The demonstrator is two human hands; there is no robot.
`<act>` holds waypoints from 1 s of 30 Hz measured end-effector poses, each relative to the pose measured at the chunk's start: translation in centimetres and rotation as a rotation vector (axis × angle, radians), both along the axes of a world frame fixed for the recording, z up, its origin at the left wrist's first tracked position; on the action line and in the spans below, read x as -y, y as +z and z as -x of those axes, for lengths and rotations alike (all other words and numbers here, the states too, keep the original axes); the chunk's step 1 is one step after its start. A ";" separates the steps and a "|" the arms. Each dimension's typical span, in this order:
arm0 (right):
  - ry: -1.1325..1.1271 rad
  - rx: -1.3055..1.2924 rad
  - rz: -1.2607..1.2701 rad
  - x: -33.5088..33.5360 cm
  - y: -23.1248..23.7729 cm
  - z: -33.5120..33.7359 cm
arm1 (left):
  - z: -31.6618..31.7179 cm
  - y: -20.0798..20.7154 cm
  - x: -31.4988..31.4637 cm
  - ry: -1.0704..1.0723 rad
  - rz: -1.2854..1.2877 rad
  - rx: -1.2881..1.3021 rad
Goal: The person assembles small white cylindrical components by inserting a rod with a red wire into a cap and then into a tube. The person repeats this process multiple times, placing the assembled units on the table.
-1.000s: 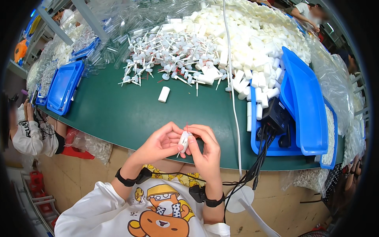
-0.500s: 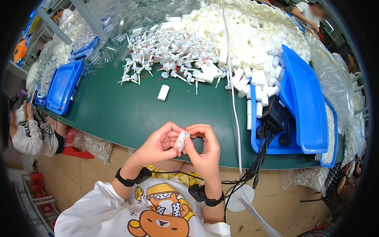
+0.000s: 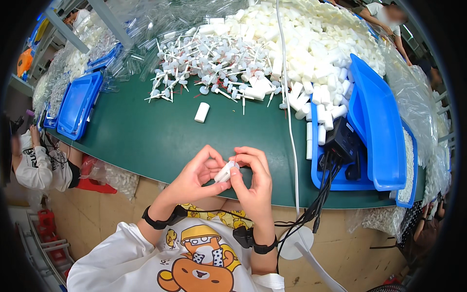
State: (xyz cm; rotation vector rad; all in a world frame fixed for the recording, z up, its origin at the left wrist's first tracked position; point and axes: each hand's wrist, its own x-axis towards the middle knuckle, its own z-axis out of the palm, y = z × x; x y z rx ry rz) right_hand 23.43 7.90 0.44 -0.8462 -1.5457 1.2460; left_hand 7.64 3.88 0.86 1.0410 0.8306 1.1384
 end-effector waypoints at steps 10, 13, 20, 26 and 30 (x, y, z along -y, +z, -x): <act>-0.216 -0.163 0.070 1.0 0.7 0.4 | 0.3 0.3 -0.3 -0.015 0.082 0.034; -0.317 -0.024 -0.198 2.2 2.8 -0.2 | 0.2 0.2 -0.5 -0.010 0.062 0.036; 0.245 0.117 -0.883 4.1 15.0 -3.6 | 0.3 0.4 -0.8 -0.023 0.047 0.031; 0.269 0.260 -0.918 6.1 15.7 -6.5 | 0.3 0.0 -0.6 -0.040 -0.011 0.035; 0.307 0.345 -0.638 8.1 16.8 -8.1 | 0.6 -0.5 -0.8 -0.062 -0.031 0.054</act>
